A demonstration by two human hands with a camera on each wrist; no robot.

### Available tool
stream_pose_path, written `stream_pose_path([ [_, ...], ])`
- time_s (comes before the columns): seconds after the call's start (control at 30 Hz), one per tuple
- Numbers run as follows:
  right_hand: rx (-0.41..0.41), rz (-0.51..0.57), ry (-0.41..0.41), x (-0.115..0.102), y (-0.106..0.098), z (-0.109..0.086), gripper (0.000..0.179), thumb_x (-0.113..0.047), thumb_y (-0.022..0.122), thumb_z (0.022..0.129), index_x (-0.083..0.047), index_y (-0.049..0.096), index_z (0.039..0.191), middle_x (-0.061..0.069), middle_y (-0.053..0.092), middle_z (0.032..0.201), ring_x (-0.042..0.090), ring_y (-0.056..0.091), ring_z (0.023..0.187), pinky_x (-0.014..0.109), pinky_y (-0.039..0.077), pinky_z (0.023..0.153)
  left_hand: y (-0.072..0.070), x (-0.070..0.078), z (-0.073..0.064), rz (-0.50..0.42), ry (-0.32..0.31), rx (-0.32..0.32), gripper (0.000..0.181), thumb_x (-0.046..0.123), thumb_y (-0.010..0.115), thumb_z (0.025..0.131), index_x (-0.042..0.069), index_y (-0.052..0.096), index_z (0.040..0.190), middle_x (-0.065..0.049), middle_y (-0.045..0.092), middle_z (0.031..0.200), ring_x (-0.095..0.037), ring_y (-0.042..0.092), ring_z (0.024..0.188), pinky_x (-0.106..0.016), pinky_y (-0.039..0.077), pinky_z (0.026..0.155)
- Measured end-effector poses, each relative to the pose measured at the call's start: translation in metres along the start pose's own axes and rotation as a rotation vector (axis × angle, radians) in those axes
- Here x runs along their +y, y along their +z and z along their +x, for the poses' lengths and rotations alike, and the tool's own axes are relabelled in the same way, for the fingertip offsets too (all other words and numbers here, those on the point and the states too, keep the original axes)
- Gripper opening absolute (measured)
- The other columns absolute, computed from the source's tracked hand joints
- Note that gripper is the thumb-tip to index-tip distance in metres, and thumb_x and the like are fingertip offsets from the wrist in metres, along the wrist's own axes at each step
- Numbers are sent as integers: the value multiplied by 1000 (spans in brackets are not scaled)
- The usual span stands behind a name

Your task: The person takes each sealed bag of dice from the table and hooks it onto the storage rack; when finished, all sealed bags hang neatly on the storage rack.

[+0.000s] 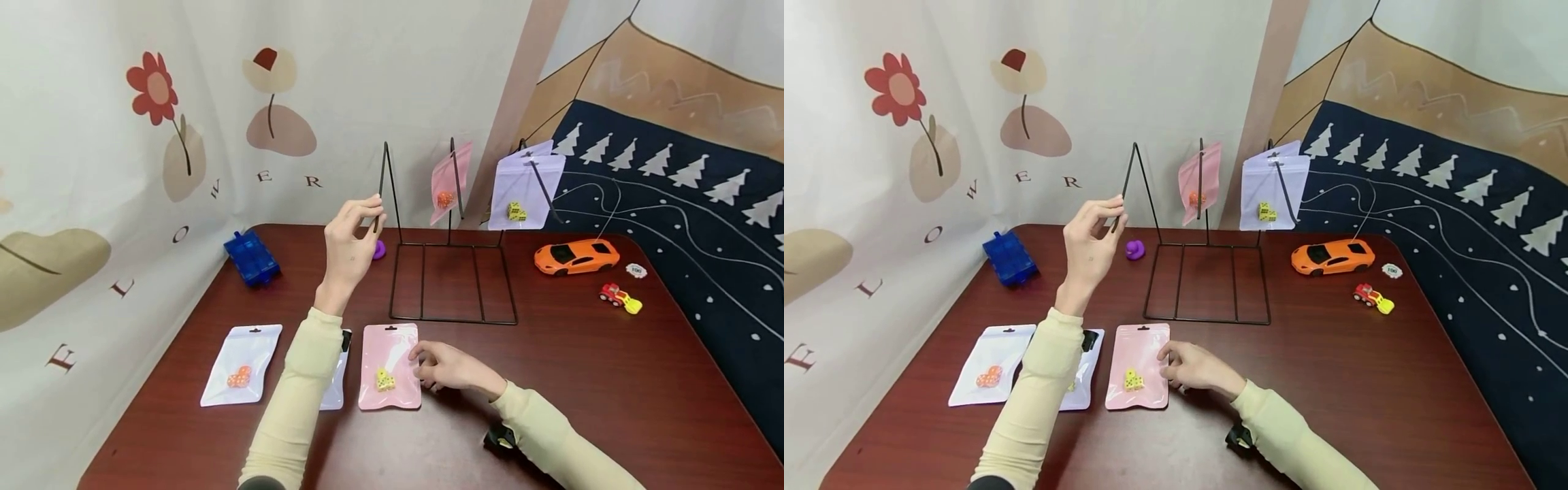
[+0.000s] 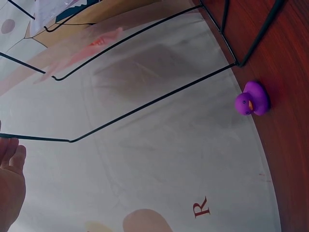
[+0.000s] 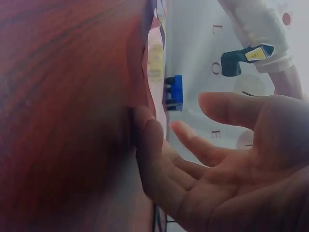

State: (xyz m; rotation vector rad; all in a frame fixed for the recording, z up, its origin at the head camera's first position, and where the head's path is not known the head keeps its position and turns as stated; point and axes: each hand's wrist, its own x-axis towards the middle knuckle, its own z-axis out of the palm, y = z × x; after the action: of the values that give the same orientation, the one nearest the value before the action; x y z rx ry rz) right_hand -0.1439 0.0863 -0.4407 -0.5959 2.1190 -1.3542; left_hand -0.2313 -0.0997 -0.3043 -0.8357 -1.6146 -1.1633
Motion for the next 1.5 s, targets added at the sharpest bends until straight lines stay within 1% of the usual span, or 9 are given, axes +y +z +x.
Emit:
stream_pose_path([
  [0.2, 3, -1, -25, 3, 5, 2, 18, 3, 58, 87, 7, 58, 105, 7, 58, 77, 20, 59, 66, 33, 57, 55, 0, 1, 0, -4, -5, -1, 12, -23, 66, 74, -15, 64, 83, -29, 62, 90, -44, 63, 92, -44, 54, 86],
  [0.33, 17, -19, -27, 5, 6, 4, 17, 7, 59, 83, 9, 63, 99, 7, 61, 78, 18, 58, 61, 33, 57, 53, 0, -1, 0, -12, -10, -6, 12, -23, 66, 74, -15, 63, 83, -30, 62, 90, -43, 63, 93, -44, 54, 87],
  [0.43, 36, -25, -17, 4, 4, 5, 16, 9, 59, 80, 9, 65, 95, 7, 63, 79, 15, 58, 60, 32, 57, 53, 2, -10, -2, -25, -14, -5, 12, -22, 67, 75, -14, 64, 84, -29, 62, 91, -43, 63, 94, -43, 53, 88],
  [0.57, 66, -15, -6, 1, -1, 4, 13, 11, 60, 78, 9, 64, 90, 5, 61, 74, 12, 57, 58, 30, 57, 55, 4, -24, -7, -22, -22, -2, 12, -18, 68, 76, -11, 66, 85, -25, 64, 93, -38, 64, 96, -39, 53, 89],
  [0.7, 86, -27, -8, 0, -4, 2, 12, 11, 63, 75, 6, 63, 86, 3, 57, 71, 10, 54, 58, 25, 54, 54, 3, -29, -9, -6, -39, -8, 13, -16, 70, 76, -8, 68, 87, -20, 65, 96, -30, 64, 100, -35, 52, 91],
  [0.87, 109, -72, -38, -3, -11, 0, 14, 8, 67, 74, 2, 63, 86, 1, 55, 71, 9, 52, 61, 19, 46, 52, 2, -29, -10, 0, -50, -15, 11, -13, 69, 79, -7, 68, 88, -17, 66, 98, -26, 64, 102, -34, 52, 92],
  [1.07, 116, -26, -86, -8, -23, -6, 19, 8, 64, 74, 4, 63, 93, 5, 59, 78, 12, 56, 69, 20, 48, 60, 2, -29, -11, 13, -56, -20, 8, -11, 69, 80, -7, 68, 87, -16, 66, 97, -24, 64, 102, -34, 52, 92],
  [1.27, 192, -37, -134, -14, -37, -11, 20, 7, 64, 76, 3, 64, 96, 7, 62, 86, 17, 59, 79, 26, 52, 70, 2, -30, -13, 15, -50, -23, 8, -10, 69, 80, -7, 68, 88, -17, 65, 98, -25, 64, 102, -34, 52, 92],
  [1.5, 326, -37, -191, -35, -57, -31, 19, 7, 66, 78, 4, 65, 97, 10, 65, 90, 19, 60, 80, 23, 52, 69, 3, -25, -9, 11, -28, -6, 11, -16, 69, 77, -11, 66, 85, -23, 64, 95, -36, 64, 98, -36, 53, 90],
])
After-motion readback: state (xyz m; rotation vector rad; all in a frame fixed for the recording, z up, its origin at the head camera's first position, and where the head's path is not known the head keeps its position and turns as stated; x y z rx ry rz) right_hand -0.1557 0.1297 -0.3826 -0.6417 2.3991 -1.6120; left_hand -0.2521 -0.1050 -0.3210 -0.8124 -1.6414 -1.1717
